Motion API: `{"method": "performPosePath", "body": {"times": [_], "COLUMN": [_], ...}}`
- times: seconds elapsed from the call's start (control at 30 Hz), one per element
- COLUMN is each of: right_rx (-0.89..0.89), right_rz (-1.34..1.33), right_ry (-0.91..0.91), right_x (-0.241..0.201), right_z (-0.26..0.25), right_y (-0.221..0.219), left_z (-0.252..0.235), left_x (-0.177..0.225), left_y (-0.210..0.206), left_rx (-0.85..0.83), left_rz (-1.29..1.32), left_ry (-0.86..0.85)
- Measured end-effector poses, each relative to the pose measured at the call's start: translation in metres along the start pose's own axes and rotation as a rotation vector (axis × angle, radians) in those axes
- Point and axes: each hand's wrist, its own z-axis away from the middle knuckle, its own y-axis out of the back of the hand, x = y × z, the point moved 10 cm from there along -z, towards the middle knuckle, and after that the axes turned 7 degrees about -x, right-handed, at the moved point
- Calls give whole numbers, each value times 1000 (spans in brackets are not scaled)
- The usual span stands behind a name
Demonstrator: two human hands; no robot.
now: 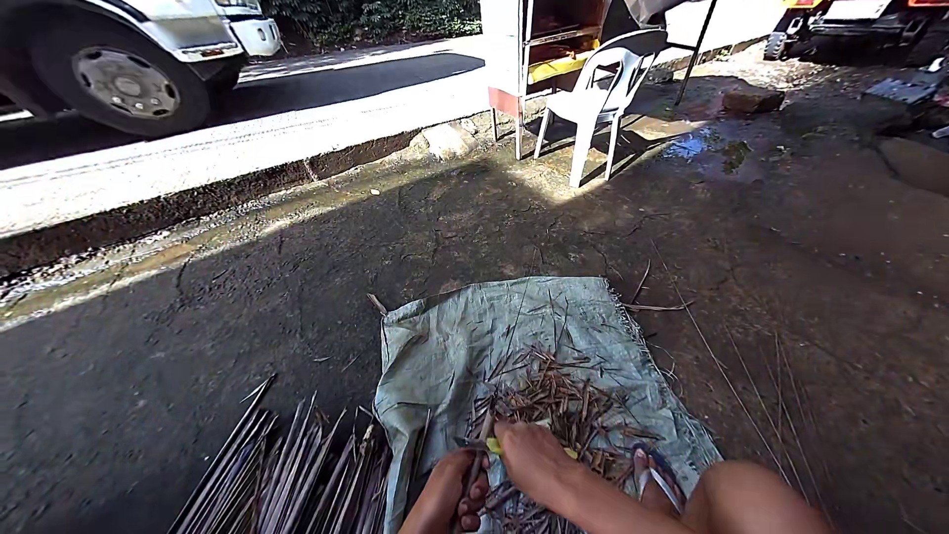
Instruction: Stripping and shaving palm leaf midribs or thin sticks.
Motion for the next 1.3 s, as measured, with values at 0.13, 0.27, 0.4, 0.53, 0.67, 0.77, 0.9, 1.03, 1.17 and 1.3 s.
{"method": "performPosePath", "body": {"times": [0.13, 0.27, 0.4, 0.53, 0.67, 0.77, 0.9, 1.03, 1.17, 1.3], "right_rx": [50, 108, 127, 160, 222, 235, 134, -5, 37, 123], "right_rz": [67, 58, 17, 30, 5, -56, -62, 24, 63, 41], "right_ry": [-55, -166, -262, -352, -465, -512, -258, -37, -97, -214], "right_x": [20, 54, 88, 103, 112, 123, 66, 6, 26, 57], "right_z": [-14, -27, -33, -28, -18, -12, -14, -16, -29, -34], "right_y": [12, 27, 37, 50, 62, 68, 46, 6, 19, 42], "left_z": [-4, -5, -5, -3, 2, 4, 0, -5, -11, -8], "left_x": [3, -1, -5, -7, -6, -3, -3, 2, 7, 8], "left_y": [-3, -6, -11, -9, -9, -2, 10, 5, 0, -8], "left_rx": [-28, -45, -91, -86, -91, -51, 27, 20, 38, 6], "left_rz": [-29, -73, -87, -75, -49, -26, -39, -69, -112, -130], "left_ry": [-54, -40, -39, -39, -21, -22, 3, -15, -47, -61]}}
